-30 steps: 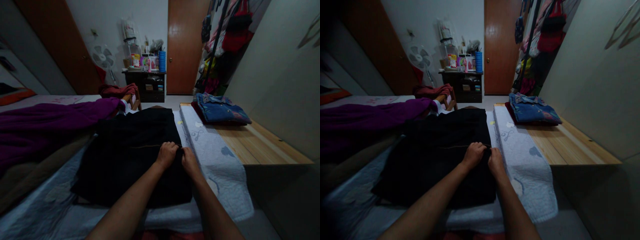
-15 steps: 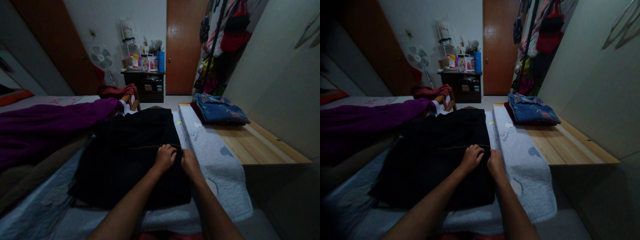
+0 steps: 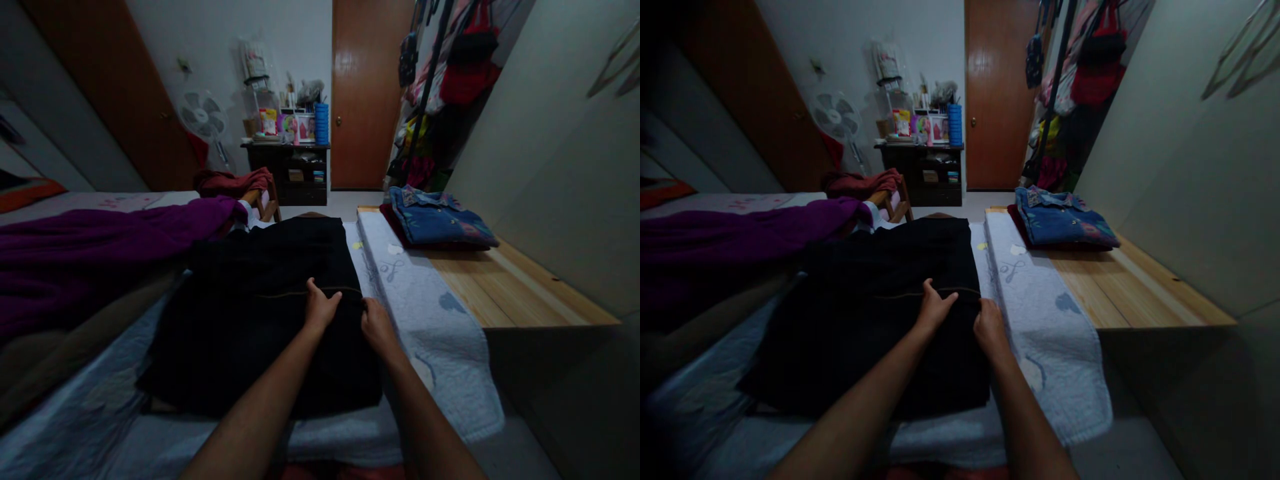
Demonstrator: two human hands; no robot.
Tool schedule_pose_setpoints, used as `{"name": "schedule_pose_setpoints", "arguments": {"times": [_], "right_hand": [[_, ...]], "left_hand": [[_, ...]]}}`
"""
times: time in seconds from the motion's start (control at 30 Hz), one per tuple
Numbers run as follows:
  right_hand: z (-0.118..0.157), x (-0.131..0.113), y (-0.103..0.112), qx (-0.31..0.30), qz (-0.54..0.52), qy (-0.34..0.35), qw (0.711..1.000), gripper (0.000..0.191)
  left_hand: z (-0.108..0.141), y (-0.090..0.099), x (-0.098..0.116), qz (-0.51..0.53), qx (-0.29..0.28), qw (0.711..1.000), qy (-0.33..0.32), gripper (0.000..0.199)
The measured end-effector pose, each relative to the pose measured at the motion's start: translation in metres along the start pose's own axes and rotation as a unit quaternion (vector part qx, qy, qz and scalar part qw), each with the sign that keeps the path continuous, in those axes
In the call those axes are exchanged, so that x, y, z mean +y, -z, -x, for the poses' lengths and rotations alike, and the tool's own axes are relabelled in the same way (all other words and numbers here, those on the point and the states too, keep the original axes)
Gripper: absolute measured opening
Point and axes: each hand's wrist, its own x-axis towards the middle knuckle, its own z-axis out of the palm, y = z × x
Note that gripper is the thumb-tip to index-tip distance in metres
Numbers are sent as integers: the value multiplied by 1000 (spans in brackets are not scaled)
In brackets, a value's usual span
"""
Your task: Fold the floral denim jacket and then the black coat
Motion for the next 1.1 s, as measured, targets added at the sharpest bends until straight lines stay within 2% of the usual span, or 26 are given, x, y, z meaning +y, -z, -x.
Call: {"name": "schedule_pose_setpoints", "arguments": {"times": [0.1, 0.2, 0.3, 0.5, 0.7, 0.83, 0.93, 1.1], "right_hand": [[0, 1, 1, 7, -22, -4, 1000, 43], [-2, -1, 5, 3, -45, -13, 999, 44], [-4, -3, 11, -2, -56, -23, 998, 44], [-10, -7, 16, -21, -48, -46, 998, 35], [-14, -9, 16, -21, -76, -52, 996, 27], [-17, -13, 15, -43, -103, -71, 991, 27], [-20, -15, 14, -29, -115, -65, 991, 24], [-25, -18, 14, -33, -116, -67, 990, 10]], "left_hand": [[-5, 1, 1, 92, -32, 993, 63, 88], [-6, 1, 3, 189, -56, 974, 108, 86], [-5, 1, 4, 240, -60, 960, 132, 81], [-3, 0, 7, 313, -53, 935, 159, 73], [-2, 4, 11, 382, -89, 902, 183, 63], [-5, 8, 12, 414, -110, 885, 181, 64], [-8, 12, 12, 433, -127, 874, 178, 65], [-10, 16, 12, 443, -118, 868, 192, 67]]}}
